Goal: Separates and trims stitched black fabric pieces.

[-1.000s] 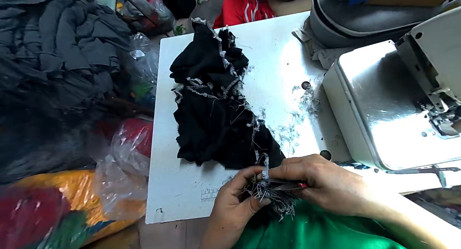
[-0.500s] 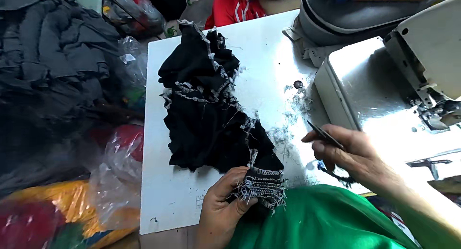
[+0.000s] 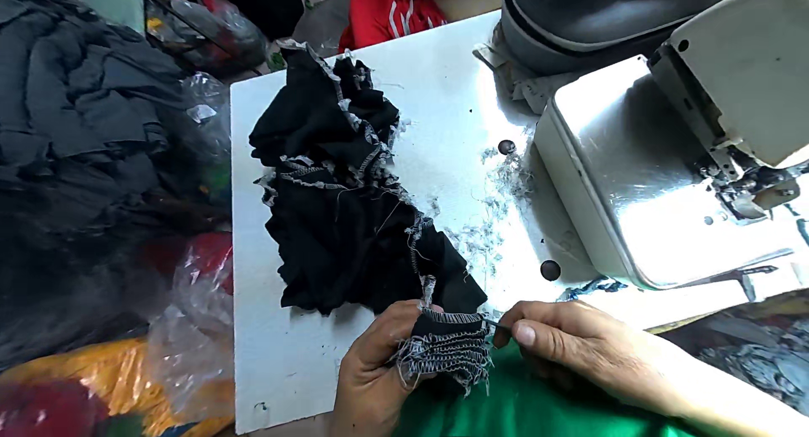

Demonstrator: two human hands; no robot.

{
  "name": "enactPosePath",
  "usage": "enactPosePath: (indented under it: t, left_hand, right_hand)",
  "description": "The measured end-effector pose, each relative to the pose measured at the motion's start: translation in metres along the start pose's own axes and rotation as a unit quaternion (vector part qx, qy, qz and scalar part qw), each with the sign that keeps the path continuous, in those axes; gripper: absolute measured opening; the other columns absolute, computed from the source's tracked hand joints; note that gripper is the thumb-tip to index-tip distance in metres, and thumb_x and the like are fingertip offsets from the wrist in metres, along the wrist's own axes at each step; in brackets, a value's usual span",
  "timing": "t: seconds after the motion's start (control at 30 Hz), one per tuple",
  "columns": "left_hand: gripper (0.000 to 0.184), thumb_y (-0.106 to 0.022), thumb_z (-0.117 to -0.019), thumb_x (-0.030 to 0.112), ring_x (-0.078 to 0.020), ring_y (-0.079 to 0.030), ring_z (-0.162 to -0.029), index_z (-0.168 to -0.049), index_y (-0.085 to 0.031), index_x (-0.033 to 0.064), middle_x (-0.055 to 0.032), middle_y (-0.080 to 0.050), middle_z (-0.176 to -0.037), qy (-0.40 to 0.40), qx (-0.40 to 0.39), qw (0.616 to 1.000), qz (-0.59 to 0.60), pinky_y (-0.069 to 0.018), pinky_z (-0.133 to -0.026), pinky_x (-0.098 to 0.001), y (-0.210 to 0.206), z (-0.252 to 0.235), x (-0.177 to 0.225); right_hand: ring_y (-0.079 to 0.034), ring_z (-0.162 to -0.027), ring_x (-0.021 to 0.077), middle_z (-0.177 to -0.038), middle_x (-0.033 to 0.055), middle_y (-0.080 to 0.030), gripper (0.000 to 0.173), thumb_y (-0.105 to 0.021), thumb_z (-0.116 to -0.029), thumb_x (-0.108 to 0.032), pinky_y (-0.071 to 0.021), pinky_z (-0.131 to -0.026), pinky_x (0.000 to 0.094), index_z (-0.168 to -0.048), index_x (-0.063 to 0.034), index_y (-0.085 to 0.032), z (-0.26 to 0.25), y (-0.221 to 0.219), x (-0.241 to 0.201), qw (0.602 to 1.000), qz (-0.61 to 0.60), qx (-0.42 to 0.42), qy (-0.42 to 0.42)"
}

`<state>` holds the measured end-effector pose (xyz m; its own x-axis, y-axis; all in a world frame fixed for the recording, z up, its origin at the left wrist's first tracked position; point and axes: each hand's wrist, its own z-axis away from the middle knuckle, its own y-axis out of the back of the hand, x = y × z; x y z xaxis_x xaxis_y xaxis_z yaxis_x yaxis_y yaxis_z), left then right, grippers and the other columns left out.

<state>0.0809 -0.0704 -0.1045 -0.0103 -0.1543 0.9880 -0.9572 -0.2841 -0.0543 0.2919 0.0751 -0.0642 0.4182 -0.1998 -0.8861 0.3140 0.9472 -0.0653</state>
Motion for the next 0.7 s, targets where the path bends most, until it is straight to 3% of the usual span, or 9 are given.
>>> enactPosePath:
  t: [0.27, 0.4, 0.47, 0.53, 0.6, 0.7]
  left_hand:
    - [0.023, -0.065, -0.0971, 0.036, 0.0020, -0.063, -0.114, -0.118, -0.075, 0.0329, 0.0173, -0.072, -0.119, 0.003, -0.018, 1.000, 0.007, -0.0499, -0.101, -0.0178, -0.002, 0.001, -0.003]
    - [0.025, -0.064, -0.0973, 0.037, 0.0020, -0.063, -0.114, -0.119, -0.074, 0.0325, 0.0173, -0.071, -0.119, 0.002, -0.020, 1.000, 0.005, -0.0505, -0.100, -0.0171, -0.001, 0.000, -0.004]
    - [0.025, -0.065, -0.0968, 0.039, 0.0017, -0.063, -0.116, -0.119, -0.074, 0.0333, 0.0179, -0.071, -0.120, 0.000, -0.014, 1.000, -0.007, -0.0502, -0.101, -0.0180, 0.001, 0.002, -0.004]
    - [0.026, -0.065, -0.0966, 0.039, -0.0008, -0.062, -0.121, -0.120, -0.074, 0.0332, 0.0167, -0.070, -0.124, -0.001, -0.011, 1.000, -0.006, -0.0495, -0.104, -0.0198, 0.004, 0.003, -0.004]
    - [0.027, -0.066, -0.0959, 0.041, -0.0014, -0.062, -0.122, -0.121, -0.074, 0.0338, 0.0160, -0.070, -0.125, 0.003, -0.003, 1.000, -0.003, -0.0501, -0.103, -0.0198, 0.006, 0.005, -0.001]
    - [0.027, -0.065, -0.0960, 0.041, -0.0016, -0.063, -0.121, -0.121, -0.074, 0.0337, 0.0151, -0.072, -0.123, 0.002, -0.001, 1.000, 0.006, -0.0496, -0.105, -0.0219, 0.010, 0.006, 0.005]
  right_hand:
    - [-0.044, -0.055, -0.0102, -0.065, -0.0153, -0.051, 0.032, -0.048, -0.1073, -0.035, -0.0367, -0.051, 0.0093, -0.100, -0.0132, -0.070, -0.007, -0.008, 0.006, 0.992, -0.054, 0.087, 0.077]
    - [-0.043, -0.051, -0.0092, -0.063, -0.0145, -0.051, 0.033, -0.041, -0.1092, -0.034, -0.0349, -0.047, 0.0079, -0.098, -0.0162, -0.066, -0.009, -0.008, 0.007, 0.960, -0.167, 0.210, 0.077]
    - [-0.044, -0.049, -0.0050, -0.063, -0.0115, -0.053, 0.039, -0.034, -0.1095, -0.039, -0.0364, -0.045, 0.0100, -0.106, -0.0169, -0.066, -0.009, -0.004, 0.005, 0.939, -0.213, 0.262, 0.059]
    - [-0.042, -0.048, -0.0046, -0.063, -0.0114, -0.054, 0.040, -0.035, -0.1091, -0.038, -0.0348, -0.044, 0.0108, -0.114, -0.0158, -0.069, -0.010, 0.003, 0.005, 0.951, -0.138, 0.274, 0.047]
    - [-0.045, -0.051, -0.0039, -0.065, -0.0109, -0.057, 0.039, -0.042, -0.1082, -0.038, -0.0369, -0.047, 0.0147, -0.117, -0.0146, -0.072, -0.014, 0.015, 0.008, 0.976, 0.025, 0.216, 0.009]
    - [-0.058, -0.063, 0.0088, -0.073, -0.0029, -0.064, 0.039, -0.048, -0.1069, -0.042, -0.0483, -0.061, 0.0326, -0.113, -0.0146, -0.075, -0.030, 0.020, 0.017, 0.959, 0.219, 0.180, -0.017]
